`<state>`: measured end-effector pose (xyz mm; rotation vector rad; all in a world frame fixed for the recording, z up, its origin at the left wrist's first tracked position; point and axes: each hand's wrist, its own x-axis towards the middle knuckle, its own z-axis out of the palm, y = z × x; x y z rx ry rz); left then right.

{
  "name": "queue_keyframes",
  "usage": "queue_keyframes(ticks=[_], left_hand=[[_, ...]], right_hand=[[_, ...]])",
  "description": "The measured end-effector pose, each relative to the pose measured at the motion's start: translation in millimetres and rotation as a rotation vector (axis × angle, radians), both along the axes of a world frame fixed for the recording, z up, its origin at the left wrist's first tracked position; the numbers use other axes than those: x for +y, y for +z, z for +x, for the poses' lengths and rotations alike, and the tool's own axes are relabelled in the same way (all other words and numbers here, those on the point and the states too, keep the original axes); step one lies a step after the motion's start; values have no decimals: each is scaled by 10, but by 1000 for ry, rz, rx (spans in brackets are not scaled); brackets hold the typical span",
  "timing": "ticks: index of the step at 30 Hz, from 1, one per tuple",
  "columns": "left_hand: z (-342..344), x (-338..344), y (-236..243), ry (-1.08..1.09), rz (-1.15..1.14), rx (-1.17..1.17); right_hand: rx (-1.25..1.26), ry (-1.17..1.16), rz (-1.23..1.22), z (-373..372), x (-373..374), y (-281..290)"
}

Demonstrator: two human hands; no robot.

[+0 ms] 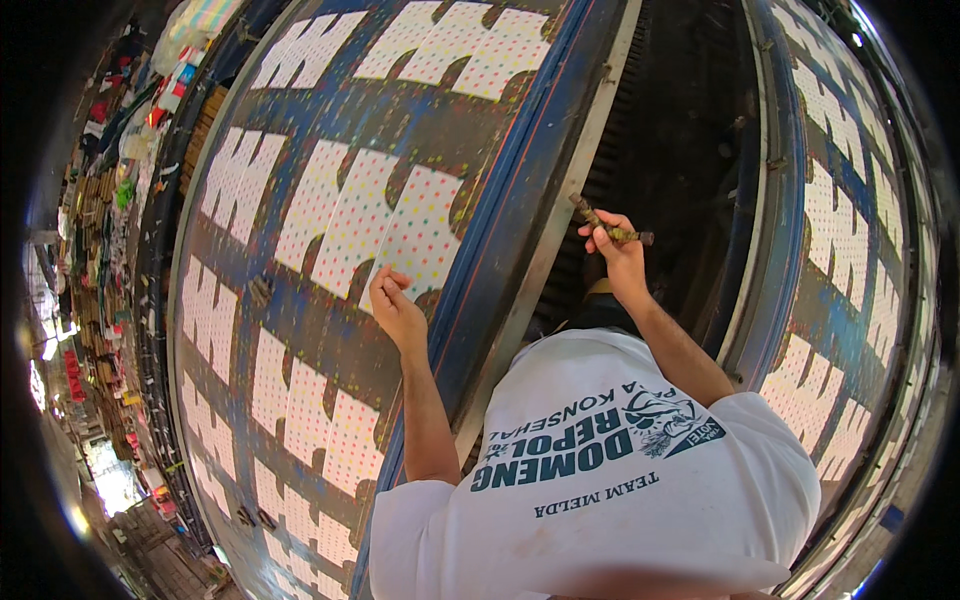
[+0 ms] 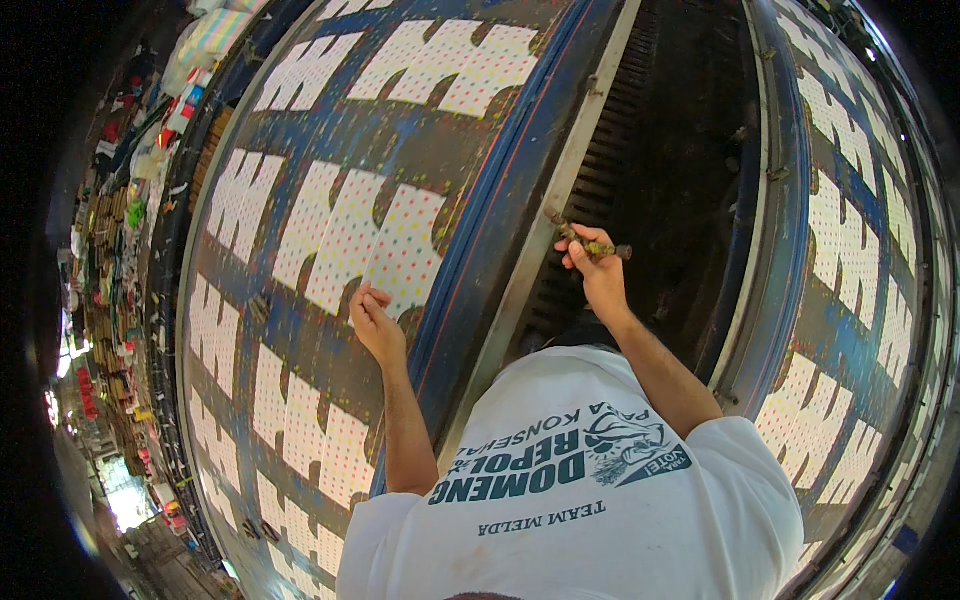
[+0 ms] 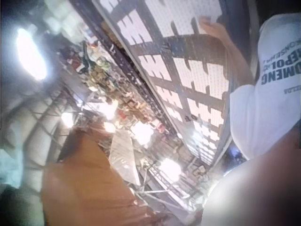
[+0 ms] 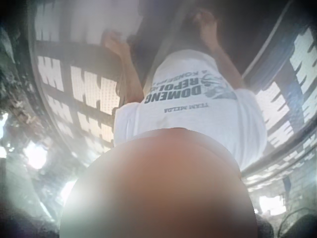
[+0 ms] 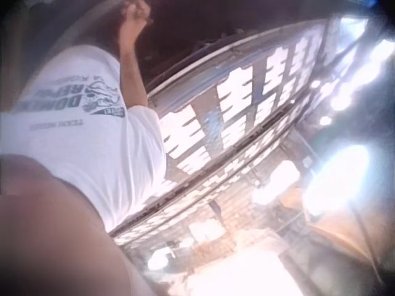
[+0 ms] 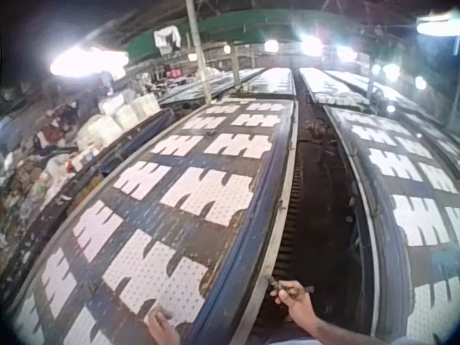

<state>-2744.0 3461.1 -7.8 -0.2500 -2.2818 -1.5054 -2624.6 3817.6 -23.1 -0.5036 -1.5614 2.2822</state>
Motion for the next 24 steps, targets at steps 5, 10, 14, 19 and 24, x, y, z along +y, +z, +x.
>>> queue_keyframes(ticks=[5, 10, 14, 19, 24], left_hand=[[-452, 979, 114, -109, 191, -271], [-996, 2260, 224, -275, -25, -222], [-1352, 3219, 351, -480, -252, -210], [-1726, 4213, 273, -575, -274, -320], [-1897, 4748, 92, -560, -340, -237]], right_hand=[[-58, -158, -387, -641, 1097, -32], [-181, -123, -734, -1188, 2178, -117], [-231, -35, -847, -1600, 2779, -272], [-335, 83, -843, -1964, 3143, -411], [-395, 218, -870, -2151, 3297, -456]])
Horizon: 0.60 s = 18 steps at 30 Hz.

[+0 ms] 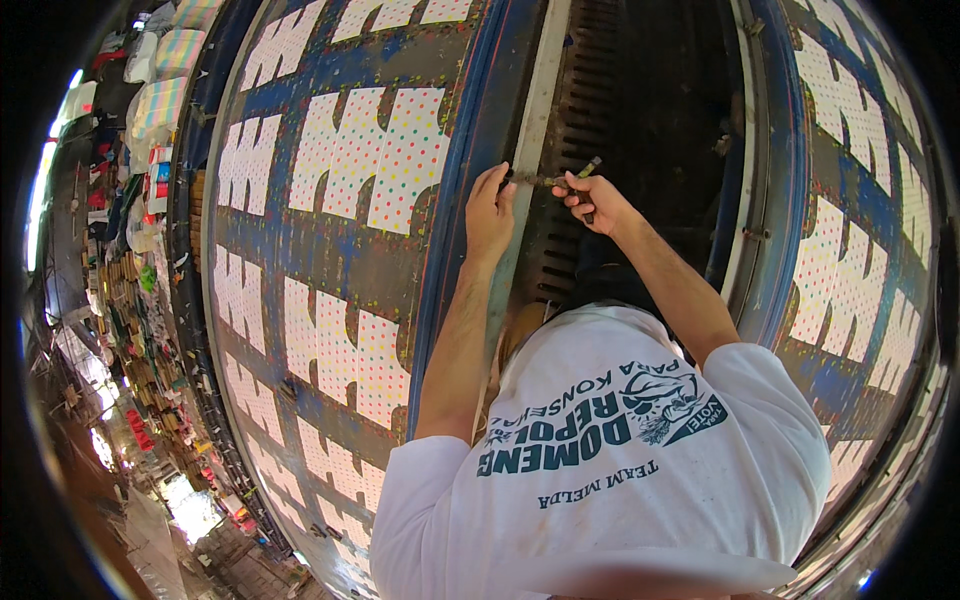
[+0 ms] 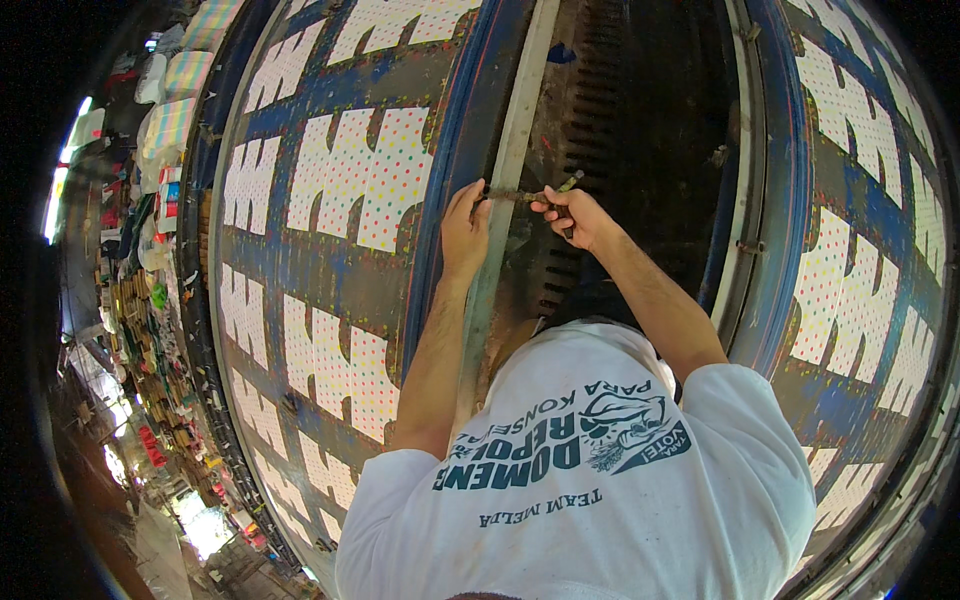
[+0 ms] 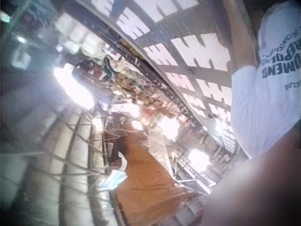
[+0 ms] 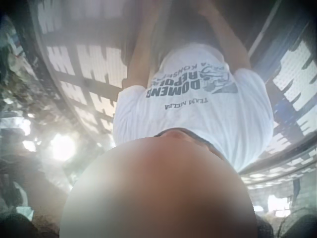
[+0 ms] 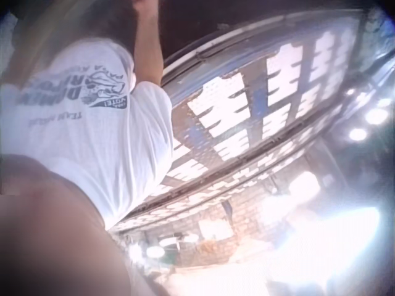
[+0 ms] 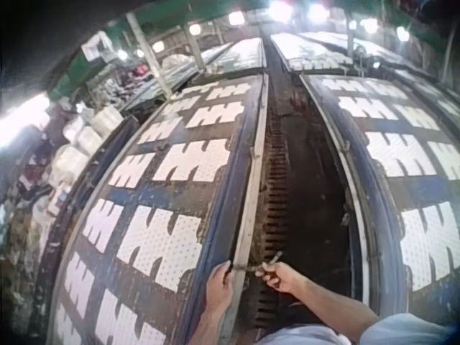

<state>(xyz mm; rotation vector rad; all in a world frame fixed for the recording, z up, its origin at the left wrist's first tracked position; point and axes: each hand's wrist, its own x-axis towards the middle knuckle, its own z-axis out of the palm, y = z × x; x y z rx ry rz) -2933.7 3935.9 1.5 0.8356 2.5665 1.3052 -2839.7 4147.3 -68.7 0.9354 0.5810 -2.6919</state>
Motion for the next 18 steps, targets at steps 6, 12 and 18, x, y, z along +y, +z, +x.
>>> queue_keyframes(ticks=[6, 12, 18], left_hand=[[-81, 101, -133, 52, 32, 42], [-69, 129, -214, 65, 46, 80], [-58, 158, -303, 50, 34, 169]], right_hand=[[-58, 52, -198, -132, 118, -72], [99, -12, 311, -39, -123, -223], [470, -140, 1279, -242, -72, -381]])
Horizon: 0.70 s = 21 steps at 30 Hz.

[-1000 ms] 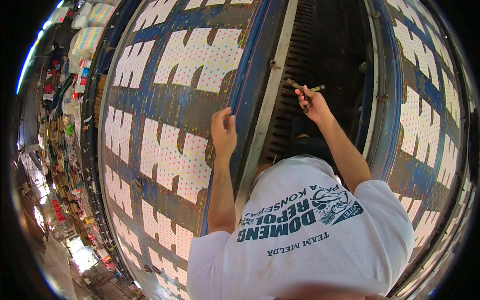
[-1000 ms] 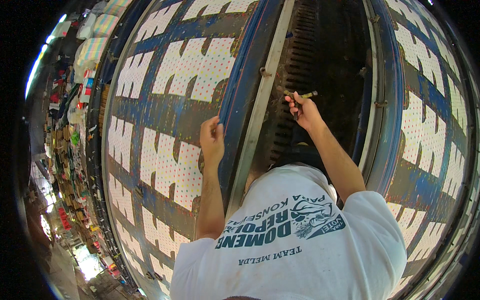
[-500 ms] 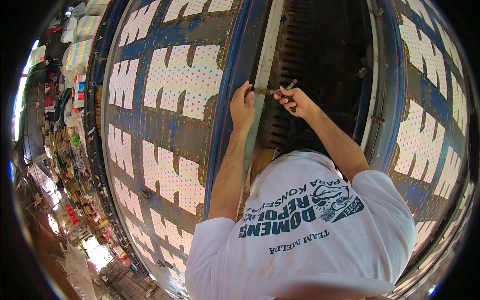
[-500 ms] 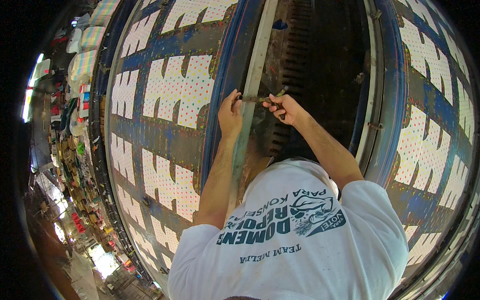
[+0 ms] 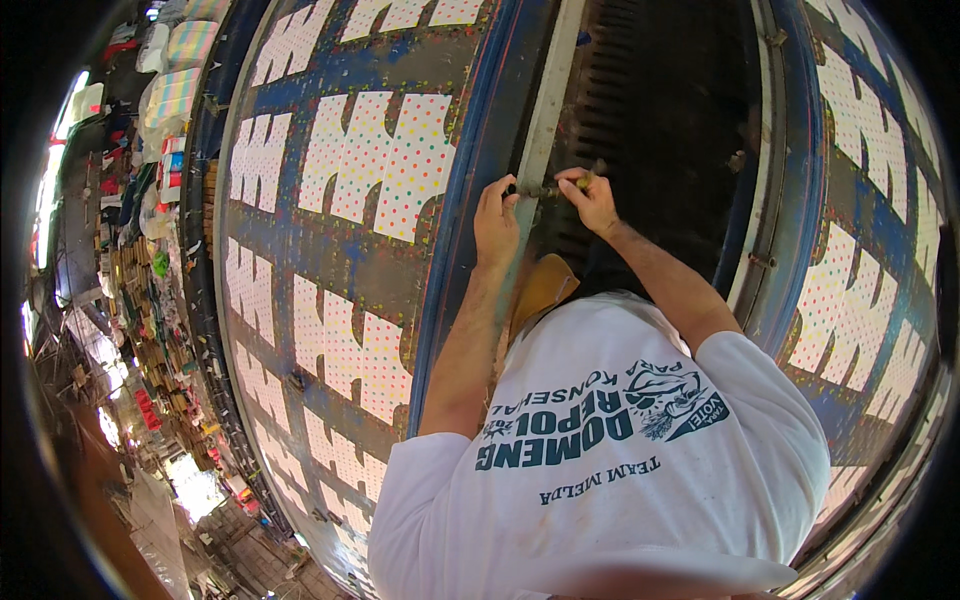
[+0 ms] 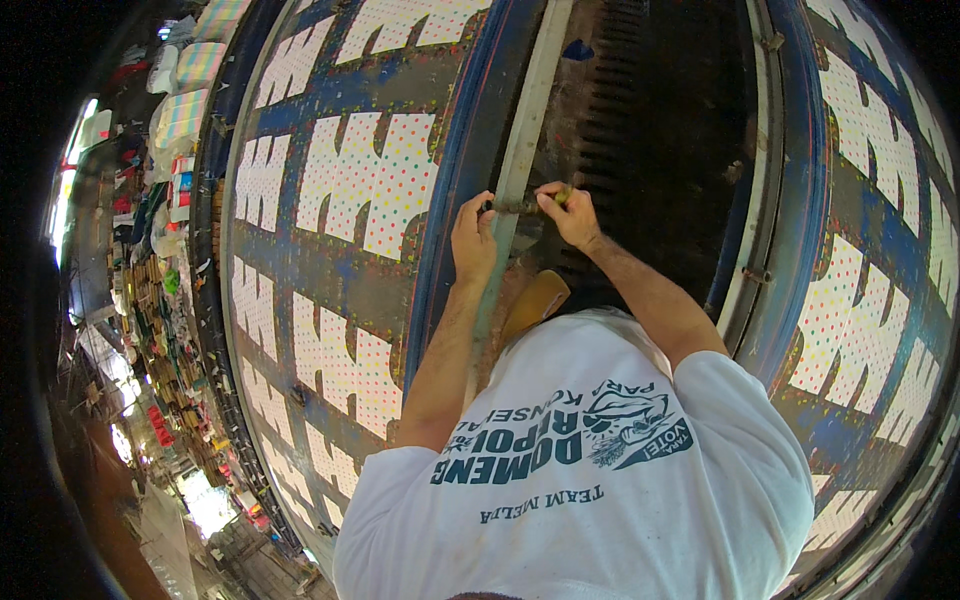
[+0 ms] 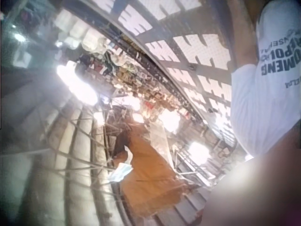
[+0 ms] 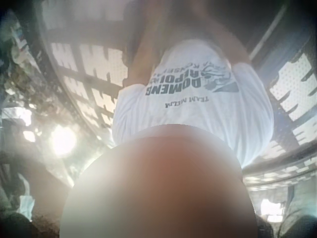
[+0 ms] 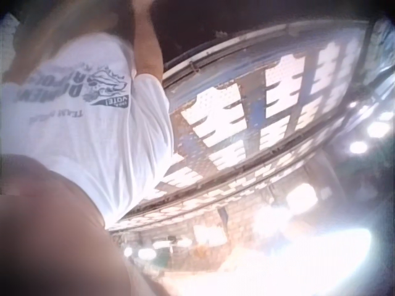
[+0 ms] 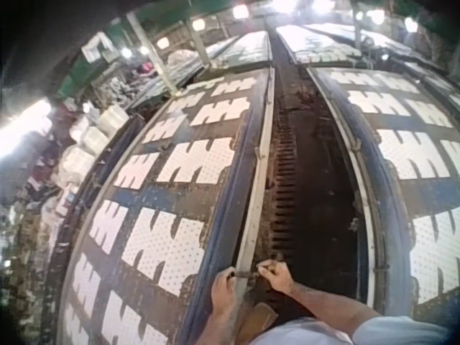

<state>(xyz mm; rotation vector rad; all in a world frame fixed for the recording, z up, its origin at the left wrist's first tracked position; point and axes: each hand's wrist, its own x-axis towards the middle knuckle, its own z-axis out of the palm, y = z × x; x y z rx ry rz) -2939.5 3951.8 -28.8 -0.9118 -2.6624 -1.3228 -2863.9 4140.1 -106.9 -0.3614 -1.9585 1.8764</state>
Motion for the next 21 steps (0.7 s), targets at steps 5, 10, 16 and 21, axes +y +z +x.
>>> queue_keyframes(ticks=[5, 10, 16, 21], left_hand=[[-4, -7, -49, -41, -71, 83], [-11, -28, -49, -45, -61, 89], [-5, -61, -39, -48, 10, 56], [-60, -21, -33, -52, -11, 46]], right_hand=[[238, 608, 1116, 168, 362, 141], [323, 559, 1339, 213, 406, 198], [240, 518, 1048, 344, 456, 302], [-6, 272, 358, 426, 496, 546]])
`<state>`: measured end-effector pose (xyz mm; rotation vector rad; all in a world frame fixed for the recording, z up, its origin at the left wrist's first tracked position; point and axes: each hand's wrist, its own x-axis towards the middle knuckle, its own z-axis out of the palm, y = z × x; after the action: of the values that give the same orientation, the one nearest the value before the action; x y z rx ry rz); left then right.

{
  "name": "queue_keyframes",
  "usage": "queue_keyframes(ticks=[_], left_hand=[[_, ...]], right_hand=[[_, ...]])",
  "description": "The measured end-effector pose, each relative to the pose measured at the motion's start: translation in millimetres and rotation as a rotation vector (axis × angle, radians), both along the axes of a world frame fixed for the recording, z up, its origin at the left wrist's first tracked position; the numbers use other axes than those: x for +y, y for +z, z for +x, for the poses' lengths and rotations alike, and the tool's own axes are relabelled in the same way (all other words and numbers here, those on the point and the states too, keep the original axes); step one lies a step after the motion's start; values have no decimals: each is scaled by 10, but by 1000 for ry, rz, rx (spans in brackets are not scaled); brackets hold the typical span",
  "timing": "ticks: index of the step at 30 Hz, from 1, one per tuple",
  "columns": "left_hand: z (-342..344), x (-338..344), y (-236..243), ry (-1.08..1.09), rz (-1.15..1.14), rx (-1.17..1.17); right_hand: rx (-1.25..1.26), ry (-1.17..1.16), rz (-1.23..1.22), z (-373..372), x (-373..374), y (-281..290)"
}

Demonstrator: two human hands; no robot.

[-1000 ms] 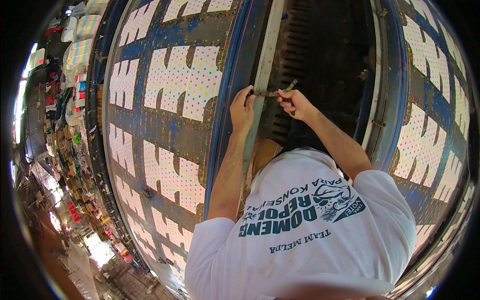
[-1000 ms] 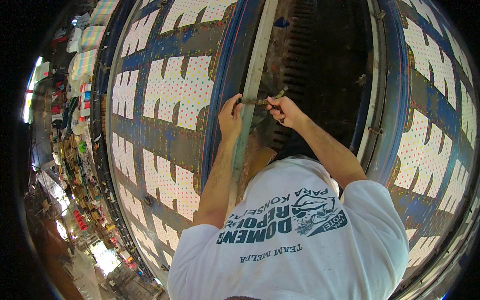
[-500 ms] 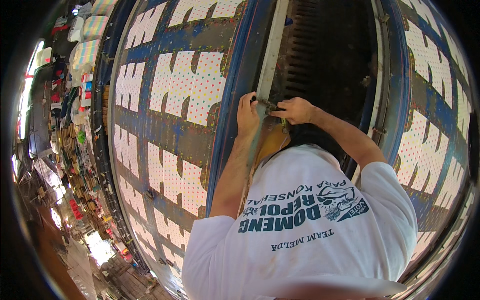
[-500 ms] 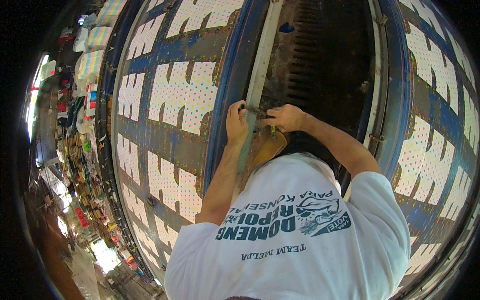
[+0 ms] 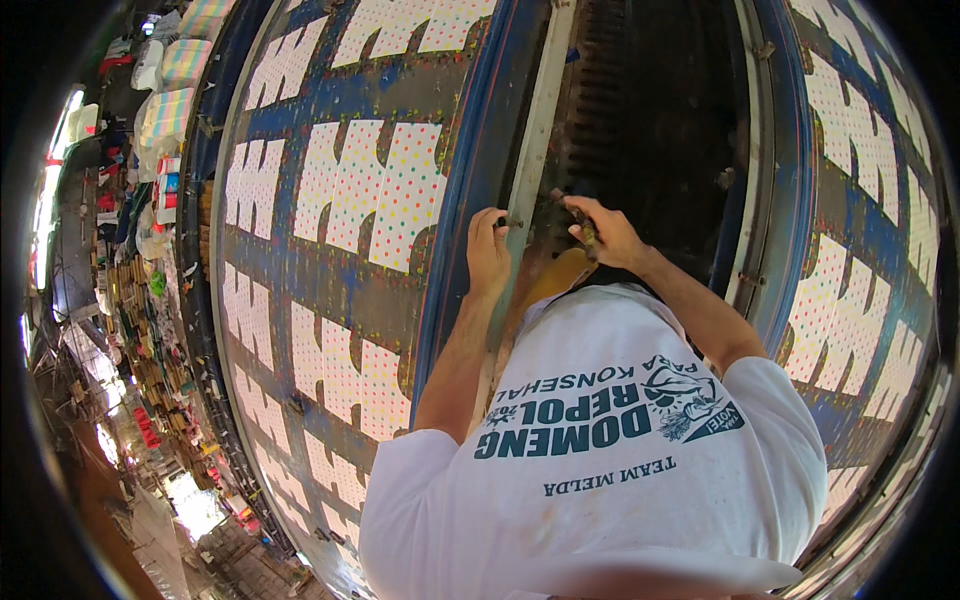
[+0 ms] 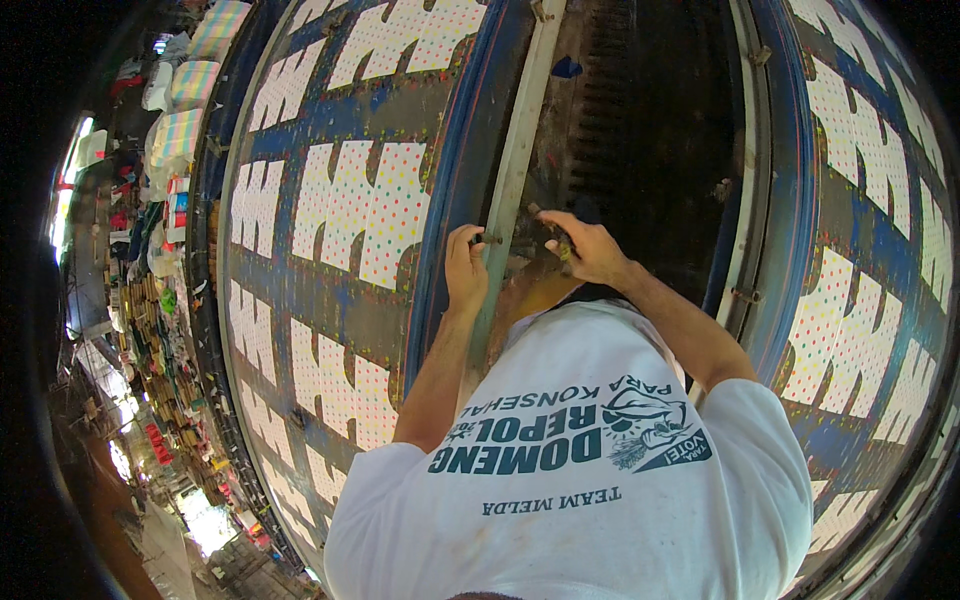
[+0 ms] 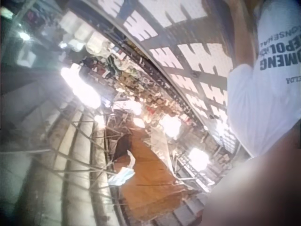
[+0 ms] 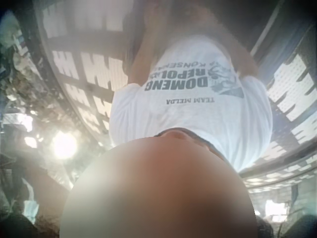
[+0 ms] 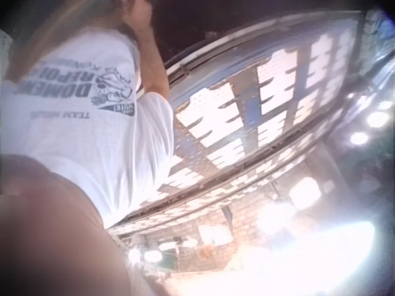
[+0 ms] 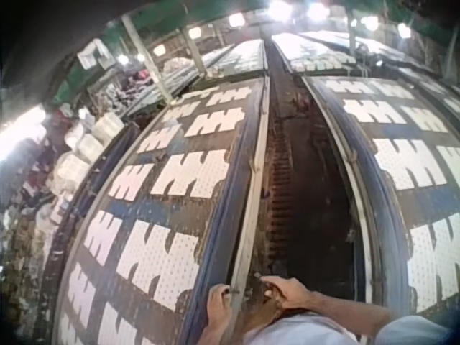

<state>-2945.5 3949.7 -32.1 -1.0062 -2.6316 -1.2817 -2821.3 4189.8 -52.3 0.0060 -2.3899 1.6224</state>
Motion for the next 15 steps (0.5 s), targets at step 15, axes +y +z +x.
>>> queue_keyframes(ticks=[15], left_hand=[[-1096, 956, 1409, 152, 293, 376]], right_hand=[[-493, 6, -940, -527, 572, 136]])
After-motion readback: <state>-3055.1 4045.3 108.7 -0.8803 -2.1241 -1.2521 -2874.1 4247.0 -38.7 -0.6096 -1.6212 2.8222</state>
